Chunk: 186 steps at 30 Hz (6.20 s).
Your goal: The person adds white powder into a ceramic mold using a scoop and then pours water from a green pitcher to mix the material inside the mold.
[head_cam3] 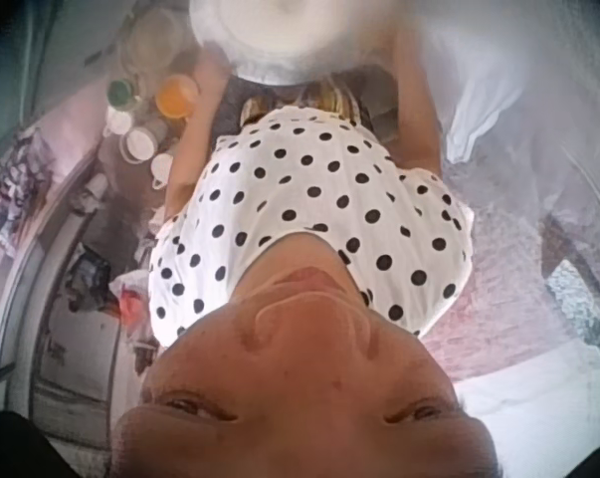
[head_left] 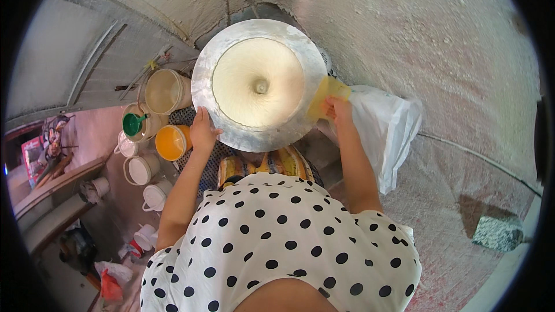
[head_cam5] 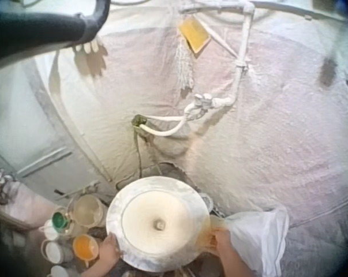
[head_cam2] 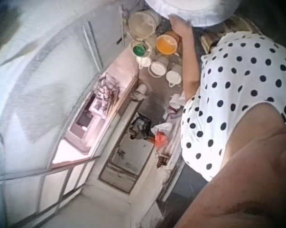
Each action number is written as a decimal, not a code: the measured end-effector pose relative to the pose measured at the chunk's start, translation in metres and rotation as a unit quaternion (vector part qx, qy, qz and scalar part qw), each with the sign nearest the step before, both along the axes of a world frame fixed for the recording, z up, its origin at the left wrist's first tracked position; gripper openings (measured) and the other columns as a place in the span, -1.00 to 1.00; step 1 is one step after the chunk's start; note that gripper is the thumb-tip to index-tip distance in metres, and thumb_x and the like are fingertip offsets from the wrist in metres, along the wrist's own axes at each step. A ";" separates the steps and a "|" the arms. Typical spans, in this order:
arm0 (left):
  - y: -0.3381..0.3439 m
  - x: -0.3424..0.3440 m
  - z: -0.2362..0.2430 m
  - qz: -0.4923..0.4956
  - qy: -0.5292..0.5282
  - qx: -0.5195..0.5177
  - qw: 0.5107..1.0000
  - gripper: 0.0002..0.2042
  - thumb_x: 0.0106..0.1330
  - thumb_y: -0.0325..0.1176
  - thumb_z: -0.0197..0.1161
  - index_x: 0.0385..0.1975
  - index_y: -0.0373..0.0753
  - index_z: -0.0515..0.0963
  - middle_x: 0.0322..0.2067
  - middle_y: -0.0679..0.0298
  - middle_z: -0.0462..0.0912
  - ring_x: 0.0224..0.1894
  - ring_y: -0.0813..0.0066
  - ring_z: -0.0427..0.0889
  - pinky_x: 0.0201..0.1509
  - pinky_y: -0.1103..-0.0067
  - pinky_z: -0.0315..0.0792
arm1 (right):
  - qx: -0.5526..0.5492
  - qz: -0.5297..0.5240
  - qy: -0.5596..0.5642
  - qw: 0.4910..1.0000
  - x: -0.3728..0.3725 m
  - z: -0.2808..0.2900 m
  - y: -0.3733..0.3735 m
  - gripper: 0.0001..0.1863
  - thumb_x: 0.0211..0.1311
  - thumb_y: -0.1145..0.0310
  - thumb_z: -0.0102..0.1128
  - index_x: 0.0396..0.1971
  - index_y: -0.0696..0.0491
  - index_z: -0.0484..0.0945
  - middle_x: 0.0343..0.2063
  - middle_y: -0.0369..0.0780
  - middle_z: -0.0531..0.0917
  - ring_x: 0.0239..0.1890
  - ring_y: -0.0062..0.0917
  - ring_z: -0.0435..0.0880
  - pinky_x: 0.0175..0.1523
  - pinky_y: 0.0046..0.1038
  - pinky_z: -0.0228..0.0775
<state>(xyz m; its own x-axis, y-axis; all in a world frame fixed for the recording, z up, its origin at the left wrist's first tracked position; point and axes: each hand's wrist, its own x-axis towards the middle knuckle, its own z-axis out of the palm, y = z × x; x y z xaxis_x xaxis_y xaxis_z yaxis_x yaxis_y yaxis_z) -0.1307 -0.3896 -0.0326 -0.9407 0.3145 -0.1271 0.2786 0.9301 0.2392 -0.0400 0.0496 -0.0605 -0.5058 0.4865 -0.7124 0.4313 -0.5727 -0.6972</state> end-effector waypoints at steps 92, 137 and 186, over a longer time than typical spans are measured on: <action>0.004 0.000 -0.006 0.062 -0.062 0.023 0.996 -0.10 -0.12 -0.47 0.45 0.31 -0.37 0.13 0.36 -0.02 0.13 0.28 0.16 0.35 0.00 0.42 0.52 | 0.453 0.465 0.098 0.754 -0.125 0.070 -0.070 -0.72 0.22 0.43 0.18 -0.06 0.10 0.60 -0.29 -0.11 0.71 -0.37 -0.42 0.70 -0.24 -0.43 0.52; -0.007 0.002 -0.024 0.041 -0.022 0.056 0.997 -0.11 -0.14 -0.48 0.45 0.30 -0.38 0.15 0.34 -0.08 0.16 0.33 0.09 0.28 0.08 0.42 0.48 | 0.680 0.610 0.159 0.375 -0.087 0.064 -0.028 -0.44 0.04 0.50 0.12 0.14 -0.09 0.44 0.04 -0.09 0.56 -0.12 -0.18 0.65 -0.18 -0.27 0.59; -0.001 -0.004 -0.016 0.039 -0.067 -0.001 0.997 -0.09 -0.07 -0.41 0.43 0.35 -0.35 0.09 0.38 -0.01 0.09 0.39 0.18 0.20 -0.01 0.49 0.53 | 0.434 0.347 0.015 0.831 -0.249 0.012 -0.018 -0.72 -0.01 0.55 0.20 -0.22 0.17 0.65 -0.56 -0.20 0.65 -0.68 -0.47 0.61 -0.60 -0.47 0.45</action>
<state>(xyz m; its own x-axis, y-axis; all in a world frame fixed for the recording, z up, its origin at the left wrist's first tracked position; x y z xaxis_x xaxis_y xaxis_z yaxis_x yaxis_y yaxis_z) -0.1349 -0.3908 -0.0491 -0.9370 0.2399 -0.2541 0.1705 0.9485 0.2669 -0.2889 0.0321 -0.0484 -0.8909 0.3934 -0.2271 0.4220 0.5316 -0.7344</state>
